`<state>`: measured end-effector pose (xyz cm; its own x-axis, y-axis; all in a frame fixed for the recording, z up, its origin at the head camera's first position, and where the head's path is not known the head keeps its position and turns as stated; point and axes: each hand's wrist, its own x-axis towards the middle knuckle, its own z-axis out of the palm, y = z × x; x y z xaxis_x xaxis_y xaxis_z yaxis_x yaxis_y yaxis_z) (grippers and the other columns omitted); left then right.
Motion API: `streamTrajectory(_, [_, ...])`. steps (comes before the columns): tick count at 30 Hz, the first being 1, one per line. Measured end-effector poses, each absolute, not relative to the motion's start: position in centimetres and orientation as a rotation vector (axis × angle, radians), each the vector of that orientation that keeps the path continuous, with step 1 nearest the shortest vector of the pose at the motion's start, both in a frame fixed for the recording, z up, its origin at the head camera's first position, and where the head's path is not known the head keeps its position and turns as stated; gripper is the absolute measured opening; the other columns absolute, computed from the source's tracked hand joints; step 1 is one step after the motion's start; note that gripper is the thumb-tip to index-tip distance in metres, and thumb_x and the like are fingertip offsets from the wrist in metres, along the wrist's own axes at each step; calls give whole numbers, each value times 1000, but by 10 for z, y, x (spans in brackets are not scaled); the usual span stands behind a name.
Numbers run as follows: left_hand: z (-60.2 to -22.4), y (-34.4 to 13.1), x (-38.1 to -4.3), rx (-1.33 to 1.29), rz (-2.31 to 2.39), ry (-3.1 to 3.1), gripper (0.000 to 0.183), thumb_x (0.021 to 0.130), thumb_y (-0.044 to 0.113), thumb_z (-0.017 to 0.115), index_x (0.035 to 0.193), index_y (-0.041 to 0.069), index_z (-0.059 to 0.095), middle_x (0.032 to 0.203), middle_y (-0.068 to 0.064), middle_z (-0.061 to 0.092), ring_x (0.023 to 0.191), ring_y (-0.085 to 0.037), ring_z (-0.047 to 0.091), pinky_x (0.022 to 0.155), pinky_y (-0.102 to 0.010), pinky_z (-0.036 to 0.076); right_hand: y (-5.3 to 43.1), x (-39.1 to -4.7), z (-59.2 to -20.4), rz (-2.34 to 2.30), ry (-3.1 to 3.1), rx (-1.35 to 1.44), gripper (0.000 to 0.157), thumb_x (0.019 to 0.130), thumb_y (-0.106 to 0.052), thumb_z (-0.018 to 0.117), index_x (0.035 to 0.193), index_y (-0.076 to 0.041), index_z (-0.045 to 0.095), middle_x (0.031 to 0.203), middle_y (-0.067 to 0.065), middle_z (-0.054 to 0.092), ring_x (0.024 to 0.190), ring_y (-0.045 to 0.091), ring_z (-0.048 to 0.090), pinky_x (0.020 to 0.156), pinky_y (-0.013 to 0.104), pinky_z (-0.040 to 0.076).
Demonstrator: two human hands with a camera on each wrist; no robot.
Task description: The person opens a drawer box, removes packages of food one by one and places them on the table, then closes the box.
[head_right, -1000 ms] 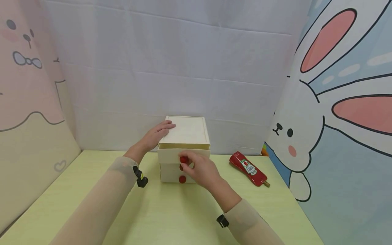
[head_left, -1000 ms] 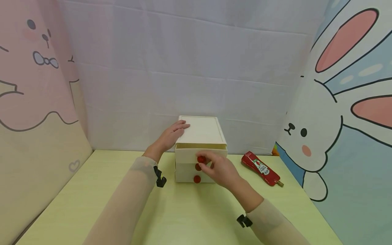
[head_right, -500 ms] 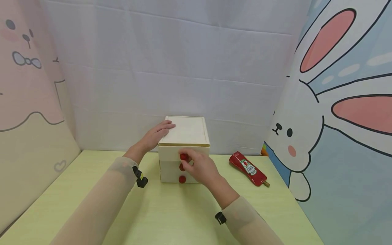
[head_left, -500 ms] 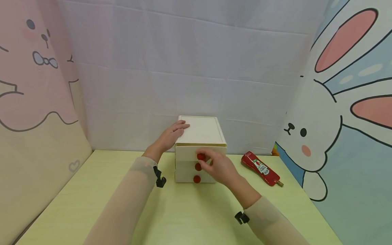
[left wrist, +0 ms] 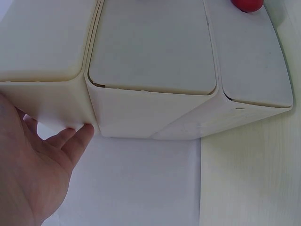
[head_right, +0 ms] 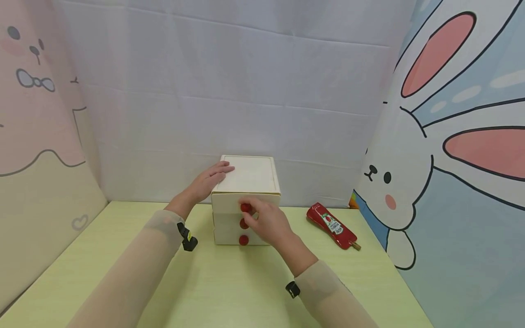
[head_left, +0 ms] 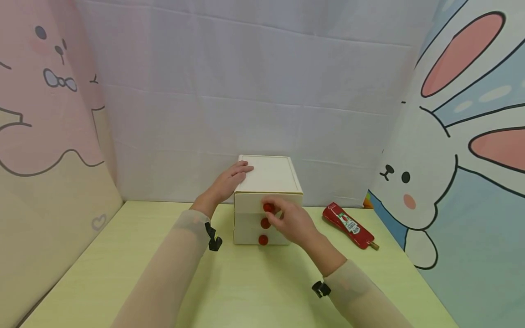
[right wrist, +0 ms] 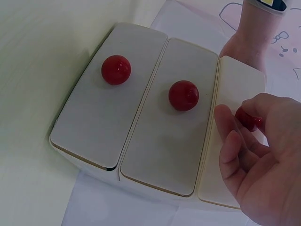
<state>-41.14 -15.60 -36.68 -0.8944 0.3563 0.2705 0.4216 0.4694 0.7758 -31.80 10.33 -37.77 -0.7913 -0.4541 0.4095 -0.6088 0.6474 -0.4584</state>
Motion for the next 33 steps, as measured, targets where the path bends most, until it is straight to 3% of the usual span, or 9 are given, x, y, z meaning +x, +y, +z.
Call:
streamTrajectory(20, [-365, -156, -411, -705, -1406, -2633, 52, 120, 30, 35, 167, 11, 49, 185, -8, 22, 173, -34, 11, 138, -65, 14, 100, -322, -377, 885, -2606, 825, 34, 104, -14, 76, 138, -14, 74, 116, 3, 80, 80, 14, 68, 73, 30, 60])
streamTrajectory(28, [-366, -156, -412, -697, -1411, -2631, 52, 120, 31, 35, 167, 12, 49, 184, -7, 23, 173, -35, 11, 137, -66, 14, 100, -323, -381, 861, -2578, 842, 34, 104, -13, 76, 138, -13, 74, 112, 4, 81, 75, 11, 64, 67, 25, 56])
streamTrajectory(33, [-366, -156, -412, -695, -1423, -2624, 52, 119, 30, 35, 166, 12, 50, 185, -7, 22, 173, -35, 11, 137, -66, 13, 102, -320, -384, 799, -2586, 875, 39, 104, -13, 74, 143, -12, 69, 118, 5, 80, 91, 22, 73, 70, 28, 58])
